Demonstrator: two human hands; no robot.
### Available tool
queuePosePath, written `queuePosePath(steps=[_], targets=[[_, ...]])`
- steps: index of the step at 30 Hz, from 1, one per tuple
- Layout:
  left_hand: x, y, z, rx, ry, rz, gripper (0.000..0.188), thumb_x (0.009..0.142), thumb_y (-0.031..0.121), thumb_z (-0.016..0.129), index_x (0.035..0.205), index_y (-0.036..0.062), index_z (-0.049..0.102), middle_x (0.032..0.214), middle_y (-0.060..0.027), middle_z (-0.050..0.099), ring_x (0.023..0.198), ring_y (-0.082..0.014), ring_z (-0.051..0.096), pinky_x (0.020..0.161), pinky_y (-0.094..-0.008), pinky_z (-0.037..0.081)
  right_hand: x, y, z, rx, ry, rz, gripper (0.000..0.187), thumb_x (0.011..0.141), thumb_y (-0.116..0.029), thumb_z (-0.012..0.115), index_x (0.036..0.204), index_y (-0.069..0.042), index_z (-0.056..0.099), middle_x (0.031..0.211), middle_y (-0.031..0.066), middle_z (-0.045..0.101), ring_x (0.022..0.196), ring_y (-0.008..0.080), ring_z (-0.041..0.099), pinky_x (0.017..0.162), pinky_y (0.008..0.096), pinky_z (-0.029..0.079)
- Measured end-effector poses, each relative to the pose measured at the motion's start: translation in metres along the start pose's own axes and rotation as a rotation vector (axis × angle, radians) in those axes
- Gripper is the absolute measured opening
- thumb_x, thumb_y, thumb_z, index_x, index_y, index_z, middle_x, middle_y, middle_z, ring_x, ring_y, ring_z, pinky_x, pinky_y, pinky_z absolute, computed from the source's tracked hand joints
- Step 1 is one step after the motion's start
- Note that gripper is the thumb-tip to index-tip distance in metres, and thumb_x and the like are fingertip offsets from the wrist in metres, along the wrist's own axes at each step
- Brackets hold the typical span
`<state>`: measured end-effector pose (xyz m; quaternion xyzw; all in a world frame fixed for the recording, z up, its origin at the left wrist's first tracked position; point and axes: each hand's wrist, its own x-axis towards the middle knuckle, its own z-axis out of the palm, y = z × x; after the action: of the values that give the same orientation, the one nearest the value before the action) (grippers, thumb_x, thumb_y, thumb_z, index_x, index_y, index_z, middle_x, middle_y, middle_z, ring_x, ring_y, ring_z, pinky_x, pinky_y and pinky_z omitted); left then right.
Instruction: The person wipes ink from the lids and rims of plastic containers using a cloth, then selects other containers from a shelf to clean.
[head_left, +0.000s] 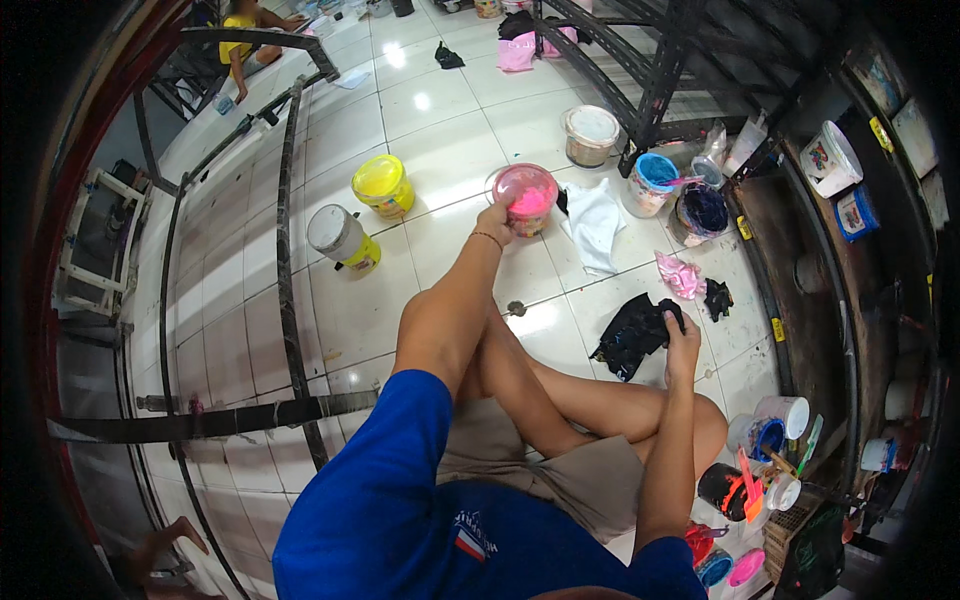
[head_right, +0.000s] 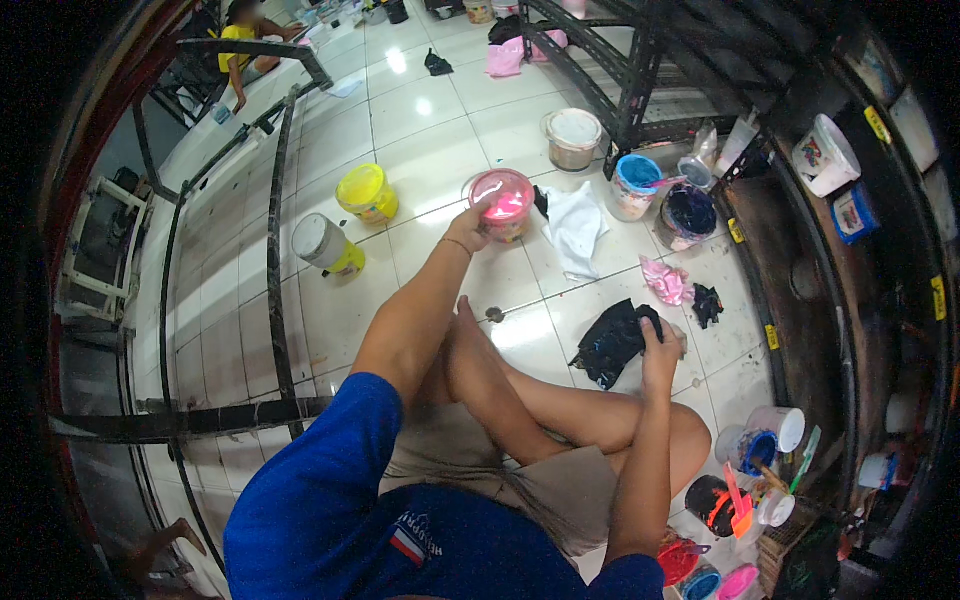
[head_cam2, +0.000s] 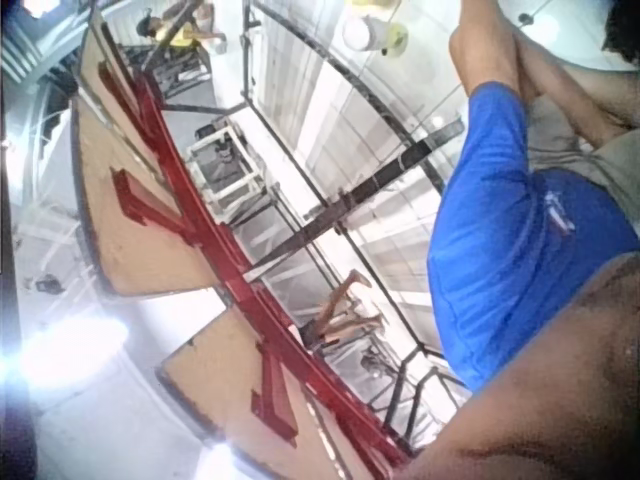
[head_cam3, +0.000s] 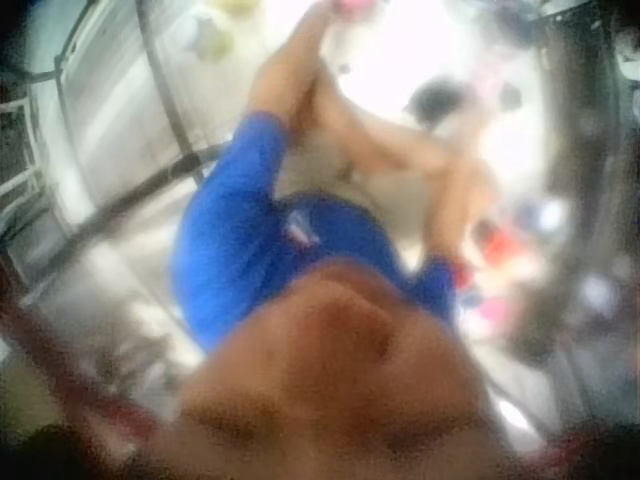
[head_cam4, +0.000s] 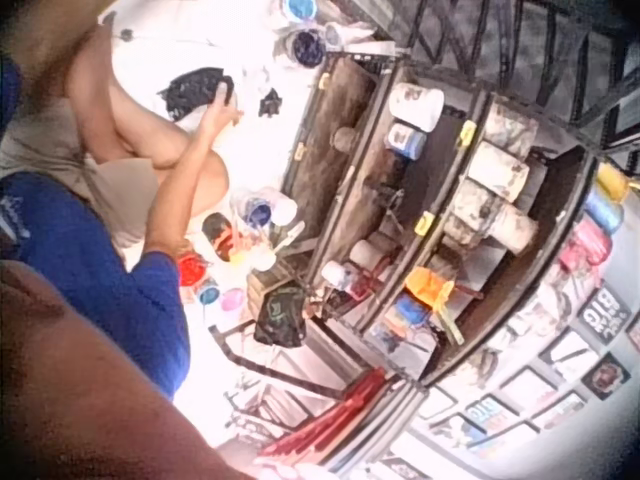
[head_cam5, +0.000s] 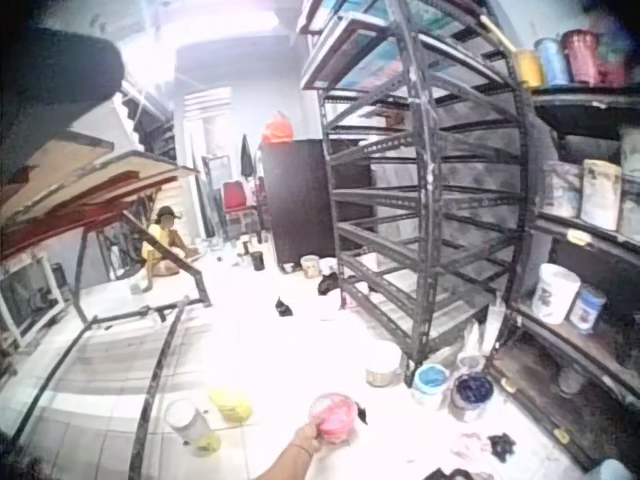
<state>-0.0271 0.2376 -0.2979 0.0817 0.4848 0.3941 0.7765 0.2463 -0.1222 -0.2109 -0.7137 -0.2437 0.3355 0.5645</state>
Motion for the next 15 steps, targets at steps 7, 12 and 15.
queuePosePath(steps=[7, 12, 15], targets=[[-0.001, 0.128, -0.021, 0.081, -0.14, 0.082, 0.013, 0.084, 0.022, 0.073, 0.088, 0.0131, 0.065, 0.073, -0.0005, 0.063, 0.057, -0.0115, 0.054, 0.052, -0.0258, 0.05, 0.004, -0.003, -0.007, 0.006, 0.03, 0.087, 0.034, 0.09, -0.021, 0.069, 0.11, 0.007, 0.065, 0.1, 0.0054, 0.06, 0.08, 0.0129, 0.055, 0.074, 0.025, 0.045], [-0.104, 0.282, -0.052, 0.159, -0.086, 0.172, 0.031, 0.08, 0.027, 0.081, 0.093, 0.0067, 0.061, 0.076, -0.0029, 0.056, 0.07, -0.0141, 0.056, 0.063, -0.0251, 0.053, 0.007, 0.005, -0.013, -0.014, 0.04, 0.024, 0.035, 0.09, -0.021, 0.069, 0.109, 0.007, 0.065, 0.104, 0.0099, 0.059, 0.089, 0.0155, 0.055, 0.078, 0.0272, 0.045], [-0.122, 0.321, -0.086, 0.224, 0.094, 0.344, 0.029, 0.081, 0.031, 0.078, 0.087, 0.0082, 0.062, 0.072, -0.0034, 0.061, 0.06, -0.0139, 0.057, 0.054, -0.0256, 0.053, 0.01, 0.011, -0.014, -0.06, 0.04, 0.0, 0.036, 0.09, -0.021, 0.069, 0.109, 0.008, 0.064, 0.105, 0.0108, 0.059, 0.09, 0.0159, 0.055, 0.081, 0.0275, 0.045]])
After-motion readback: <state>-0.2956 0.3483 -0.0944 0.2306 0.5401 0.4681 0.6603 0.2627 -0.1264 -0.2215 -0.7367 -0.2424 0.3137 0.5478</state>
